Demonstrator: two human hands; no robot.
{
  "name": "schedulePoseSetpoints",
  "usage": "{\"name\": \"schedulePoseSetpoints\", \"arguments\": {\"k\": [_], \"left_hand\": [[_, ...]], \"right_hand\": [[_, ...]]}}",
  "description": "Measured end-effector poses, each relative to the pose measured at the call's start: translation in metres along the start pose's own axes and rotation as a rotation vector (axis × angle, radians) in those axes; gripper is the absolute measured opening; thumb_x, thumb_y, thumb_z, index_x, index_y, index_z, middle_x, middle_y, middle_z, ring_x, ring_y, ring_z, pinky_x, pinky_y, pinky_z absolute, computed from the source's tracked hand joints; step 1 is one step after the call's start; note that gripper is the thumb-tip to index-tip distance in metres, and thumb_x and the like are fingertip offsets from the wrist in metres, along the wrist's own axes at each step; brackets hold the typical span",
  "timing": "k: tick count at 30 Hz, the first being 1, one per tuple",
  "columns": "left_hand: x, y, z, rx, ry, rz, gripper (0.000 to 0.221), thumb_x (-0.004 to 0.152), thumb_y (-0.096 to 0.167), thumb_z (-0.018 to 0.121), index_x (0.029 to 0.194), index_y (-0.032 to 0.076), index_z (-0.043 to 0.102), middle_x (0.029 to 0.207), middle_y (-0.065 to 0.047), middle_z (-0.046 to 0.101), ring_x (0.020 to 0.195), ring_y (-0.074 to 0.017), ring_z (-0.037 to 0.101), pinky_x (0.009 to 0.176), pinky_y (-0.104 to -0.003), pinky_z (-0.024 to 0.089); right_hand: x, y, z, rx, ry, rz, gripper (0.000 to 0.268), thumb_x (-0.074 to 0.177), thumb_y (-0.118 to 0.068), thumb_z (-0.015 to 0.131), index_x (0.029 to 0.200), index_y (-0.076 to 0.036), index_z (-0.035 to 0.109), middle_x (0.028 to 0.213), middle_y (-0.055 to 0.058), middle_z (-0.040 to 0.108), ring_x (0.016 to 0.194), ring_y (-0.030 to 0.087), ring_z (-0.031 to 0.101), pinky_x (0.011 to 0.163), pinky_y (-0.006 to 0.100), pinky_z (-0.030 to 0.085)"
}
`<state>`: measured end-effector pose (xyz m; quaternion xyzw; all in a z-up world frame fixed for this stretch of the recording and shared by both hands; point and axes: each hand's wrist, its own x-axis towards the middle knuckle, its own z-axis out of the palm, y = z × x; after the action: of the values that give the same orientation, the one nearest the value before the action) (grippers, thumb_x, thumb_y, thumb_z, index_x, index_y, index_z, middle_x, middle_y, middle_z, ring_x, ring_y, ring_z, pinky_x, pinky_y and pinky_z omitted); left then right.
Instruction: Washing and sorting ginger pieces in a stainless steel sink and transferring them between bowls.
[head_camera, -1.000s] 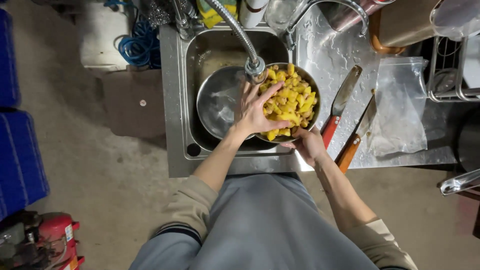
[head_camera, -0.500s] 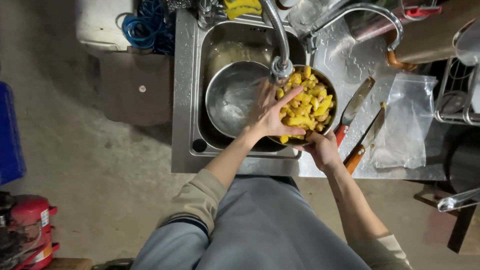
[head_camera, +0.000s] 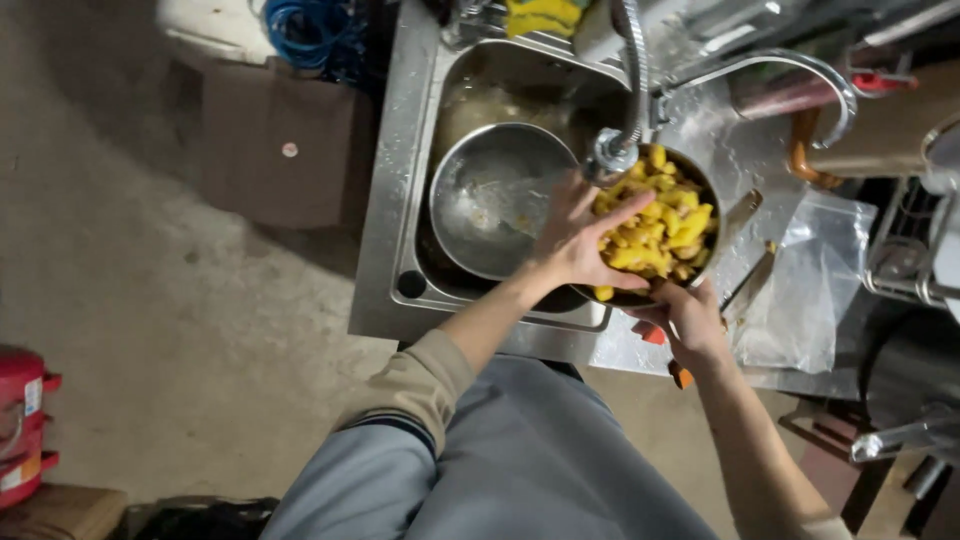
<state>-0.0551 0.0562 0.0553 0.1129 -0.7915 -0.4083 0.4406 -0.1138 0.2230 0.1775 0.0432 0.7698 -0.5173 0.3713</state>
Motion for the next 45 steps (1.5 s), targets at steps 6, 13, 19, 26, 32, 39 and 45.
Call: {"name": "schedulePoseSetpoints", "arguments": {"k": [6, 13, 19, 26, 32, 39, 45], "left_hand": [[0.004, 0.012, 0.010, 0.023, 0.065, -0.011, 0.113, 0.050, 0.083, 0.077, 0.152, 0.048, 0.046, 0.156, -0.012, 0.044, 0.136, -0.0476, 0.048, 0.115, -0.057, 0.039], [0.028, 0.041, -0.011, 0.002, 0.130, -0.054, 0.106, 0.058, 0.084, 0.075, 0.153, 0.047, 0.045, 0.163, -0.006, 0.041, 0.146, -0.0390, 0.047, 0.123, -0.057, 0.034], [0.033, 0.047, -0.004, -0.035, 0.149, -0.102, 0.106, 0.059, 0.086, 0.074, 0.154, 0.050, 0.044, 0.162, -0.001, 0.043, 0.142, -0.0369, 0.052, 0.118, -0.054, 0.041], [0.026, 0.052, -0.004, -0.034, 0.047, -0.126, 0.112, 0.069, 0.084, 0.076, 0.161, 0.037, 0.033, 0.168, -0.016, 0.038, 0.145, -0.0302, 0.056, 0.113, -0.054, 0.047], [0.027, 0.055, 0.002, -0.072, 0.073, -0.134, 0.113, 0.068, 0.082, 0.078, 0.161, 0.035, 0.033, 0.170, -0.017, 0.034, 0.148, -0.0299, 0.056, 0.115, -0.051, 0.047], [0.029, 0.057, 0.005, -0.088, 0.094, -0.147, 0.110, 0.070, 0.083, 0.074, 0.161, 0.036, 0.034, 0.172, -0.013, 0.032, 0.147, -0.0286, 0.056, 0.112, -0.048, 0.049], [0.027, 0.054, 0.014, -0.057, 0.102, -0.106, 0.117, 0.069, 0.084, 0.075, 0.164, 0.038, 0.025, 0.169, -0.019, 0.034, 0.152, -0.0304, 0.050, 0.115, -0.051, 0.046]], "right_hand": [[-0.038, -0.053, 0.028, -0.050, 0.023, -0.036, 0.051, 0.085, 0.011, 0.047, 0.136, 0.011, 0.039, 0.105, 0.039, 0.058, 0.086, 0.061, 0.065, 0.067, 0.072, 0.053], [-0.068, -0.101, 0.053, -0.134, -0.011, -0.074, 0.061, 0.083, 0.013, 0.041, 0.143, 0.007, 0.030, 0.115, 0.040, 0.055, 0.092, 0.060, 0.063, 0.069, 0.070, 0.053], [-0.050, -0.089, 0.028, -0.168, -0.010, -0.124, 0.062, 0.084, 0.013, 0.043, 0.144, 0.004, 0.029, 0.116, 0.040, 0.055, 0.091, 0.062, 0.062, 0.070, 0.071, 0.053], [-0.065, -0.115, 0.040, -0.273, 0.072, 0.020, 0.068, 0.077, 0.011, 0.037, 0.142, -0.006, 0.029, 0.133, 0.027, 0.054, 0.107, 0.052, 0.063, 0.085, 0.067, 0.058], [-0.070, -0.124, 0.046, -0.304, 0.120, 0.021, 0.071, 0.074, 0.011, 0.041, 0.141, -0.009, 0.027, 0.136, 0.025, 0.051, 0.106, 0.053, 0.064, 0.081, 0.065, 0.060], [-0.070, -0.127, 0.043, -0.354, 0.093, -0.008, 0.077, 0.070, 0.009, 0.039, 0.144, -0.010, 0.030, 0.134, 0.022, 0.052, 0.111, 0.047, 0.061, 0.078, 0.065, 0.059], [-0.055, -0.108, 0.022, -0.329, 0.100, -0.004, 0.075, 0.071, 0.009, 0.040, 0.143, -0.009, 0.034, 0.135, 0.022, 0.053, 0.112, 0.047, 0.061, 0.078, 0.065, 0.059]]}}
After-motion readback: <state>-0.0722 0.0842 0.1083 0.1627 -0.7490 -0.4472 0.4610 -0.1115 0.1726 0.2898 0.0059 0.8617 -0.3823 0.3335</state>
